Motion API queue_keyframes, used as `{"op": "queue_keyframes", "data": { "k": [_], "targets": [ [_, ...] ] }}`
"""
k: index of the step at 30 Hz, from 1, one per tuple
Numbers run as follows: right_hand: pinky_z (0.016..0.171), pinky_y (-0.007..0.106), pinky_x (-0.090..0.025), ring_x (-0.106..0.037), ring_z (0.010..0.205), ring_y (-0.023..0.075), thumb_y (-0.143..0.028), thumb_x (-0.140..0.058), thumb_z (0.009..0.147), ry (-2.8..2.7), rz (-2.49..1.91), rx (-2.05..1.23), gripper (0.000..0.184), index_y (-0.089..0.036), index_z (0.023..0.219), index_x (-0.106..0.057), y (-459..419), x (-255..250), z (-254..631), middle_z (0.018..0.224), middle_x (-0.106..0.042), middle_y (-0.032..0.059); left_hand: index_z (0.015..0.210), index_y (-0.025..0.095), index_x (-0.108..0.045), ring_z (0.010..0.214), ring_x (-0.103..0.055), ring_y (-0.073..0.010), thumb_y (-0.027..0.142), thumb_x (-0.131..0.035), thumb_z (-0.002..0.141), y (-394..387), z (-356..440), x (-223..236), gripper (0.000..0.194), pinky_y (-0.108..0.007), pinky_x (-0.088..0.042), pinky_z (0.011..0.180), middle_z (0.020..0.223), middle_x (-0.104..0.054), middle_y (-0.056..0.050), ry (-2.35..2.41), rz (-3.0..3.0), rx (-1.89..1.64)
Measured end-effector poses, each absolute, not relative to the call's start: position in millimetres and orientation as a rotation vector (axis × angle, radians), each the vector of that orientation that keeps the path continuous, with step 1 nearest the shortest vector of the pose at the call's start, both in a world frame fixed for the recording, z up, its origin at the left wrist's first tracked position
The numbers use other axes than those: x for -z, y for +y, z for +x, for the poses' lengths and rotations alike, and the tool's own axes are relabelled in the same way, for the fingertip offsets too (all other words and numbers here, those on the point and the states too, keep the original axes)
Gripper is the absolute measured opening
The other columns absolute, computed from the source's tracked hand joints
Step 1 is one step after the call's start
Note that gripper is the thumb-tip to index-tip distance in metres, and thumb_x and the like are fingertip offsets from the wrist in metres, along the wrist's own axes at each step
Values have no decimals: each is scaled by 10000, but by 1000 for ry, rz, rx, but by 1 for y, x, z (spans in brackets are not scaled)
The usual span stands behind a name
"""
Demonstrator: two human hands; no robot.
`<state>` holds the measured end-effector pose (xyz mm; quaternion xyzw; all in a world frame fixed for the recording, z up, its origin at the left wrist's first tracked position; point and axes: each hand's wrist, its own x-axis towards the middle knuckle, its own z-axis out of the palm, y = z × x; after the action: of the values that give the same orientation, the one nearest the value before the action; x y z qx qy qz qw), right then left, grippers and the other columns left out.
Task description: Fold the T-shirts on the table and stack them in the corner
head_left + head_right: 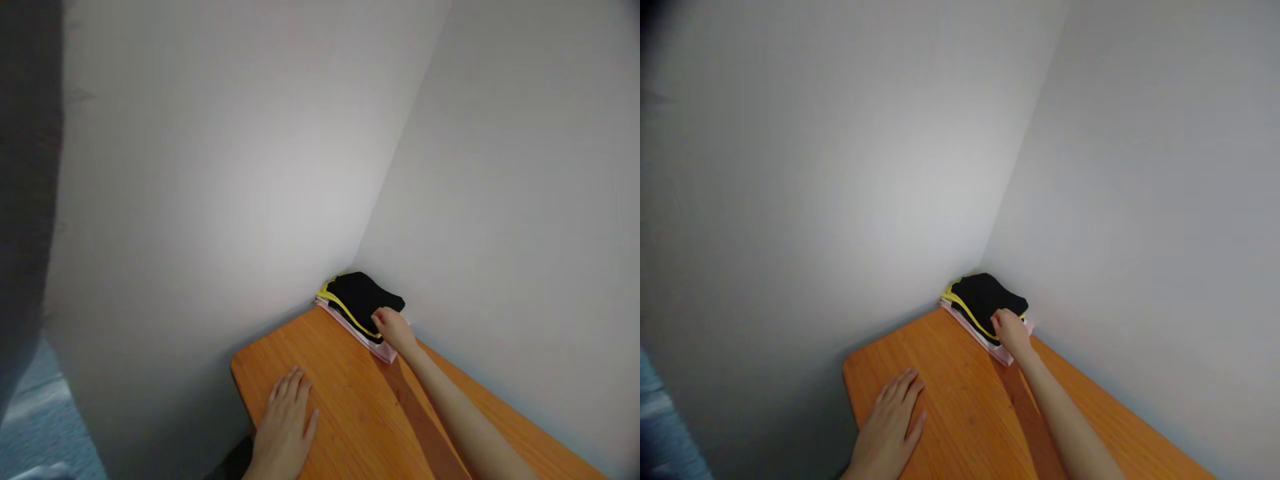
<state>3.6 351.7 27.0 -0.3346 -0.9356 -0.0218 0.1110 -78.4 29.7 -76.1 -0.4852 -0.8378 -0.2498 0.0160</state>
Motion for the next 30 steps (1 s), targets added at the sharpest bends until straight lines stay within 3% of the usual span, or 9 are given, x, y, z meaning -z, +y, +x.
{"op": "queue_keyframes", "data": {
  "k": [5, 11, 18, 23, 27, 30],
  "targets": [
    [895, 344, -428, -575, 1057, 252, -232, -566, 937, -2636, -1098, 29, 165, -123, 929, -689, 363, -19, -19, 1039, -639, 129, 1360, 214, -536, 1397, -371, -266, 350, -410, 932, 30, -82, 76, 466, -508, -304, 1166, 1507, -410, -67, -2612, -1528, 731],
    [868, 386, -515, -611, 964, 191, -358, -592, 960, -2513, -1151, -216, 236, -140, 1039, -636, 355, -6, -25, 1071, -630, 61, 1360, 196, -537, 1395, -375, -261, 369, -393, 929, 29, -86, 68, 486, -493, -300, 1167, 1509, -404, -85, -2661, -1574, 632],
    [832, 359, -512, -605, 940, 185, -411, -468, 1004, -2158, -1099, -506, 319, -129, 1051, -609, 385, -62, 2, 1018, -620, 59, 1339, 207, -546, 1390, -379, -261, 360, -393, 938, 27, -88, 70, 456, -504, -304, 1156, 1491, -430, -77, -2593, -1567, 658],
    [717, 290, -491, -588, 815, 186, -544, -344, 933, -1927, -1058, -667, 448, -169, 925, -589, 368, -68, 120, 860, -623, 81, 1348, 160, -530, 1391, -376, -253, 341, -371, 953, 27, -89, 69, 463, -478, -290, 1166, 1489, -425, -107, -2590, -1594, 614],
    [643, 318, -473, -595, 744, 225, -692, -511, 743, -1801, -1232, -729, 510, -193, 772, -609, 329, -32, 266, 780, -644, 99, 1325, 143, -537, 1377, -394, -251, 359, -354, 967, 32, -94, 75, 457, -450, -308, 1154, 1460, -457, -115, -2509, -1612, 605],
    [685, 370, -482, -619, 753, 271, -709, -637, 595, -1742, -1503, -682, 506, -214, 698, -647, 293, -2, 375, 770, -674, 121, 1301, 122, -549, 1341, -432, -268, 379, -338, 964, 34, -99, 80, 473, -448, -336, 1134, 1434, -482, -124, -2454, -1626, 597]
  ]
}}
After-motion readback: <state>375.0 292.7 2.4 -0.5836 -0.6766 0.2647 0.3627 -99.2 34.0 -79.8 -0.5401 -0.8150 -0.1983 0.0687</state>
